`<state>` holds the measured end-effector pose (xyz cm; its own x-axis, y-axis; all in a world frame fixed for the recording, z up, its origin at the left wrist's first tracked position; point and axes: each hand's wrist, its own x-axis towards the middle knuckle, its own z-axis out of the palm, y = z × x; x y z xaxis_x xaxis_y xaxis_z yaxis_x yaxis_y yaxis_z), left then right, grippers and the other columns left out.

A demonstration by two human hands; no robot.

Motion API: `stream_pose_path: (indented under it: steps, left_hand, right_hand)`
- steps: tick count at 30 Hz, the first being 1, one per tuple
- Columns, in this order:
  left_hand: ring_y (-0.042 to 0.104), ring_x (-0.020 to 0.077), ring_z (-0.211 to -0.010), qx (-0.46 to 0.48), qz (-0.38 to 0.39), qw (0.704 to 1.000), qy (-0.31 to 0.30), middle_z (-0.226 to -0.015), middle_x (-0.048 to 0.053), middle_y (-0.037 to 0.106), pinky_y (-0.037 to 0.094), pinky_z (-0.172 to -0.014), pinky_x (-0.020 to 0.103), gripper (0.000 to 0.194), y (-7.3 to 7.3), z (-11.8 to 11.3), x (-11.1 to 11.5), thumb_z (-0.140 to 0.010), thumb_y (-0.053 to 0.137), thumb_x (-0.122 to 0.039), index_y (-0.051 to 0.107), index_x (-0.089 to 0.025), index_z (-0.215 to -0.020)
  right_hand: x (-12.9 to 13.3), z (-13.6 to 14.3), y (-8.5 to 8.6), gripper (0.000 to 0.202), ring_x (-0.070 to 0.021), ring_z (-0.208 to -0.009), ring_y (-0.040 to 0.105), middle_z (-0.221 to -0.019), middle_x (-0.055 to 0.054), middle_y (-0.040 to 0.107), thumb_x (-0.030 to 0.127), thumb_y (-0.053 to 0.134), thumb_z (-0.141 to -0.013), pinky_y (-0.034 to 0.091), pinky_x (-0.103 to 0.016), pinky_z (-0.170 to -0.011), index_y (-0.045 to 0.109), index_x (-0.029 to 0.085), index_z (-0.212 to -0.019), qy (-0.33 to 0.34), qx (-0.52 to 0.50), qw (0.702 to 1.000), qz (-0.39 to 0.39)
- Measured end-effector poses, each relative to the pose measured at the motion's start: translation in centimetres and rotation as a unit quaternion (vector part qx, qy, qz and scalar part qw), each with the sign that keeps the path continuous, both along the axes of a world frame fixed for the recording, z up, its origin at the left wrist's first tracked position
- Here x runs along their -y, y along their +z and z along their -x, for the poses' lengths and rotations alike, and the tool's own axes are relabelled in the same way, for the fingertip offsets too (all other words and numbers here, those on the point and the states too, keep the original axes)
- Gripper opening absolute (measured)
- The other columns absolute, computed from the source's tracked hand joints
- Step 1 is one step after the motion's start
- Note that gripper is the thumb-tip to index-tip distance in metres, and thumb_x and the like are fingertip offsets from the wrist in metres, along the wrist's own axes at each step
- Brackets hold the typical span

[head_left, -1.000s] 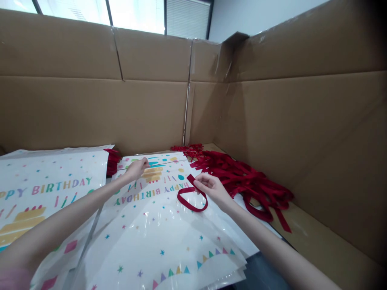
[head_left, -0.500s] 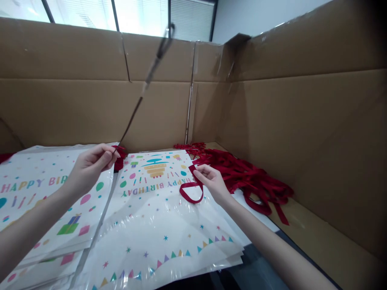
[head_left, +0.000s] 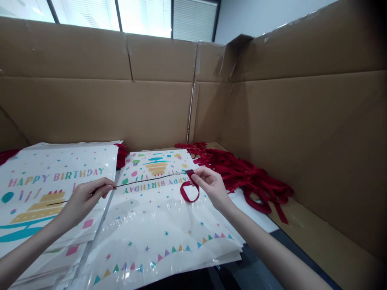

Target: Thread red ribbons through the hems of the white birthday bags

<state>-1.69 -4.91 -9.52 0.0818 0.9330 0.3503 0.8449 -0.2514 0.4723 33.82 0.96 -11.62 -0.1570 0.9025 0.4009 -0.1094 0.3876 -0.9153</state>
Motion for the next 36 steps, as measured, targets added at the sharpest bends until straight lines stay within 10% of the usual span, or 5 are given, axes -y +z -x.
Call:
stream_pose_path:
  steps: [18,27,36]
  left_hand:
    - [0.040,0.0100,-0.051,0.002,0.084,0.996,-0.036,-0.060,-0.001,0.049,0.029,-0.049,0.019,0.040,-0.6,-1.0,2.1,-0.089,0.037,-0.050,0.060,-0.018,-0.088]
    - [0.042,0.0106,-0.057,0.028,0.175,0.980,-0.090,-0.060,-0.001,0.044,0.030,-0.053,0.019,0.043,-1.0,-1.1,4.5,-0.088,0.038,-0.052,0.060,-0.016,-0.085]
    - [0.031,0.0068,-0.049,0.150,0.249,0.949,-0.123,-0.054,-0.003,0.037,0.024,-0.046,0.017,0.041,-0.3,-4.8,6.7,-0.086,0.043,-0.051,0.059,-0.014,-0.082]
  right_hand:
    - [1.8,0.5,-0.4,0.031,-0.0086,-0.054,0.052,-0.066,0.004,0.054,0.033,0.069,-0.075,0.044,-0.022,-0.053,0.049,0.022,-0.096,0.046,-0.053,0.997,-0.011]
    - [2.8,-0.7,-0.9,0.019,-0.0124,-0.065,0.060,-0.076,-0.005,0.065,0.035,0.064,-0.079,0.048,-0.023,-0.058,0.068,0.017,-0.084,0.043,0.070,0.995,-0.058]
    - [3.6,-2.9,1.3,0.020,-0.0160,-0.071,0.063,-0.076,-0.005,0.065,0.035,0.067,-0.075,0.051,-0.029,-0.067,0.068,0.016,-0.082,0.038,0.078,0.991,-0.098]
